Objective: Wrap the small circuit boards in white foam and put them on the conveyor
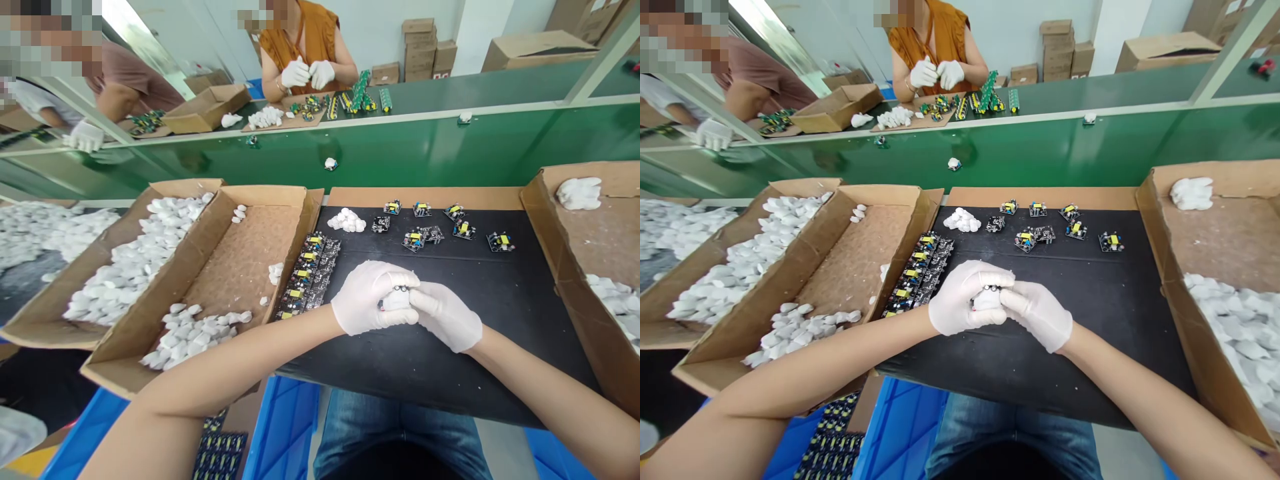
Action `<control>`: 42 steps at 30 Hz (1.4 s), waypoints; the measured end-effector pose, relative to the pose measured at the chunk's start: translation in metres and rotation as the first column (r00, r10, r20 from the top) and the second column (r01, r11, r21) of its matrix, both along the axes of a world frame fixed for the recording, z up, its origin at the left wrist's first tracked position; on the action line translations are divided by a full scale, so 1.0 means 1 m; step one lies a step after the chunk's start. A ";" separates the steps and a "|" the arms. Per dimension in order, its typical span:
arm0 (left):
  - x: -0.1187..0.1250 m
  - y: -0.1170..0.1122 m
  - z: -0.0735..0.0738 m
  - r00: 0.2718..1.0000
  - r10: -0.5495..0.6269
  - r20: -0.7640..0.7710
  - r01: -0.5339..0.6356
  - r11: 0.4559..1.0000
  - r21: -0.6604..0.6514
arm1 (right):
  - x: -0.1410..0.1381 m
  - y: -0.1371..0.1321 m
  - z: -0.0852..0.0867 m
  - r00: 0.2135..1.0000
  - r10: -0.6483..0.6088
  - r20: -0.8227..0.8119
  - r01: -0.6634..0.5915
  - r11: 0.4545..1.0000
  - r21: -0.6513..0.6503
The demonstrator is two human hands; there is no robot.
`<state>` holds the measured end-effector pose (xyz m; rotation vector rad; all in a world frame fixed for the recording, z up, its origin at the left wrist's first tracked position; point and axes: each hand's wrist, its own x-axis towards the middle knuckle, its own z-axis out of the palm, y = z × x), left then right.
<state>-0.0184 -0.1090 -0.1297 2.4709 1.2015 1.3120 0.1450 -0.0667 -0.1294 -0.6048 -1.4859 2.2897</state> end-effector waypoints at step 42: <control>-0.001 0.000 0.008 0.962 0.254 -0.096 -0.245 0.965 0.095 | 0.004 0.009 -0.003 0.997 -0.074 -0.003 0.072 0.973 0.218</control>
